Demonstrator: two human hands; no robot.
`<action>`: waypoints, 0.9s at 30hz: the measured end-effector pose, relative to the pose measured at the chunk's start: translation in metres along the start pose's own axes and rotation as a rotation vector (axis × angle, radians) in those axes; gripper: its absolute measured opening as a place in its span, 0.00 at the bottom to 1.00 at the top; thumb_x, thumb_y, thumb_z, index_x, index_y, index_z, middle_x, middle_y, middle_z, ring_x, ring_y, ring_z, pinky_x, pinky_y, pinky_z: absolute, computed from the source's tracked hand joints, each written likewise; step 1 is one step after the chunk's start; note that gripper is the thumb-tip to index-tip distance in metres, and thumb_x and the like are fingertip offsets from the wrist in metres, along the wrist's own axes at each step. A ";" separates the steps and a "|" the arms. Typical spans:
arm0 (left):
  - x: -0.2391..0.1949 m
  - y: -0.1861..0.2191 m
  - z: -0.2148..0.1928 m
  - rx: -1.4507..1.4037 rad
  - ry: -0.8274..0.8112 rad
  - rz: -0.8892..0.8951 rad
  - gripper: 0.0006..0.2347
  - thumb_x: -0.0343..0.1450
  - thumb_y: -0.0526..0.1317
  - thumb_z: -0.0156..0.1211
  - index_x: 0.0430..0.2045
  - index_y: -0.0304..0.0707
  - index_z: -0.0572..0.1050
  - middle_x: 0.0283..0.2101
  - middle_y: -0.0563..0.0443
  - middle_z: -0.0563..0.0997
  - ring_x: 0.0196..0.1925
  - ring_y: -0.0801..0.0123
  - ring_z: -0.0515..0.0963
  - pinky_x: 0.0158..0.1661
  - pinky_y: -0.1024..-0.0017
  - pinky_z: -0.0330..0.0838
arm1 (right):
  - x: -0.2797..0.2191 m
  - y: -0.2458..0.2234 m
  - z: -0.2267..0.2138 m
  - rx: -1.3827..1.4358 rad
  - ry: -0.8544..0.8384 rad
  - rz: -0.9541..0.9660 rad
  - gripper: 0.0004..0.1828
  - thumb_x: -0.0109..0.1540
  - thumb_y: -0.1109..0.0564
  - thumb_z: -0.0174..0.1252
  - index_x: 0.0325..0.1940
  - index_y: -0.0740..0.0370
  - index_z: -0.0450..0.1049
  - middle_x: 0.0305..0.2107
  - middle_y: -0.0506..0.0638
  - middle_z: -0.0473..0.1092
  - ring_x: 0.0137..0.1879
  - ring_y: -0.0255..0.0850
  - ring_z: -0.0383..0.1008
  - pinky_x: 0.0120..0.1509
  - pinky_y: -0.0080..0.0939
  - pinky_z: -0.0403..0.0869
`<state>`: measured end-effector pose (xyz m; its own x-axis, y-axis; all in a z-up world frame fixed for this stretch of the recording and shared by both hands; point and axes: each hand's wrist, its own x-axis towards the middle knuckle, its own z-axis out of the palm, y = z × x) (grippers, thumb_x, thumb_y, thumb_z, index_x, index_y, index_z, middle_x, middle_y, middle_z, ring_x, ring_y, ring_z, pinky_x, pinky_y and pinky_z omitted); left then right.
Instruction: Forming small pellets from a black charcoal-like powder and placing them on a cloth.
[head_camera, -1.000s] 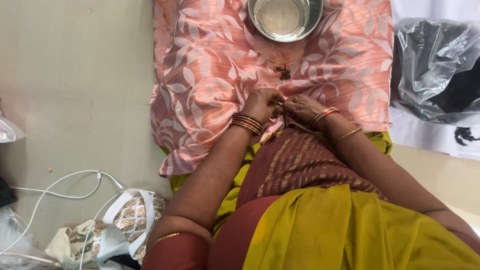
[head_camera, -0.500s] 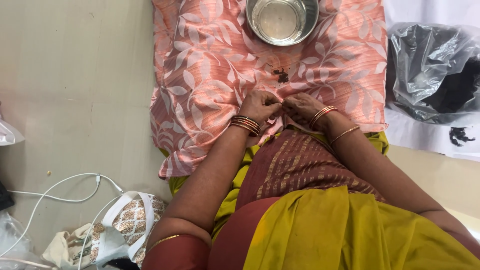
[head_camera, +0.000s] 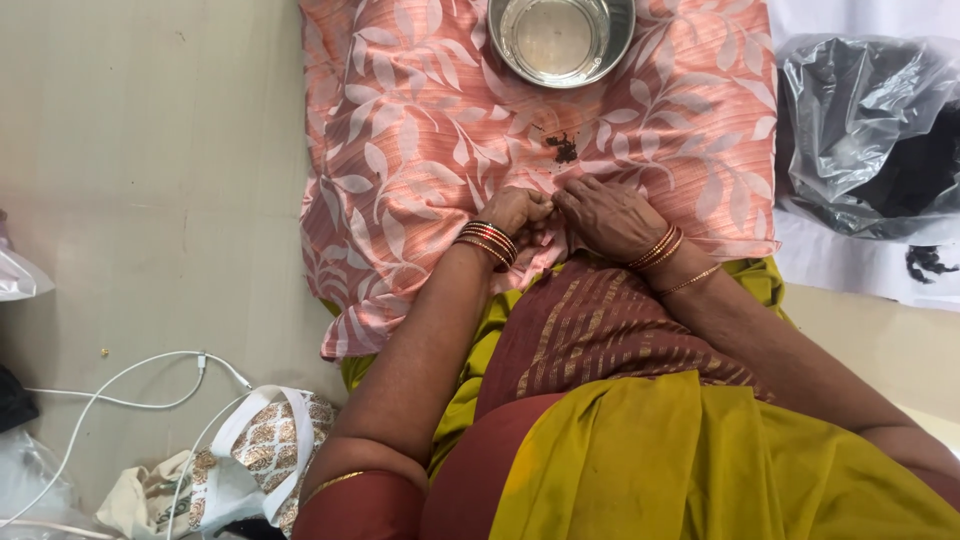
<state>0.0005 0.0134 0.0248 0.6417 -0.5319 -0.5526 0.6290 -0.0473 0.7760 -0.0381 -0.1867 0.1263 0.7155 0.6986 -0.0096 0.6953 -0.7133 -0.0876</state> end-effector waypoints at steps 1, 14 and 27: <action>0.003 -0.004 -0.001 0.006 -0.015 -0.032 0.08 0.73 0.36 0.58 0.26 0.31 0.79 0.19 0.49 0.79 0.16 0.72 0.74 0.17 0.73 0.65 | -0.004 0.003 0.009 0.008 0.018 -0.024 0.24 0.62 0.54 0.52 0.60 0.65 0.68 0.53 0.58 0.70 0.58 0.50 0.72 0.56 0.46 0.75; -0.009 -0.003 0.010 -0.061 0.058 -0.029 0.07 0.74 0.34 0.60 0.31 0.26 0.80 0.21 0.49 0.80 0.19 0.70 0.79 0.20 0.75 0.70 | 0.005 -0.008 -0.012 0.292 -0.119 0.141 0.12 0.66 0.52 0.51 0.34 0.64 0.70 0.31 0.56 0.72 0.39 0.50 0.77 0.43 0.50 0.76; -0.047 0.041 0.038 0.676 0.309 0.414 0.05 0.66 0.31 0.68 0.32 0.39 0.85 0.34 0.48 0.87 0.33 0.70 0.87 0.38 0.71 0.83 | -0.009 0.047 0.086 0.605 -0.163 0.190 0.15 0.70 0.53 0.44 0.32 0.59 0.69 0.19 0.44 0.60 0.22 0.36 0.59 0.24 0.40 0.67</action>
<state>-0.0209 0.0044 0.0945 0.9151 -0.3675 -0.1661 -0.0170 -0.4468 0.8945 -0.0175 -0.2212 0.0368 0.7694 0.5971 -0.2271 0.3628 -0.7010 -0.6140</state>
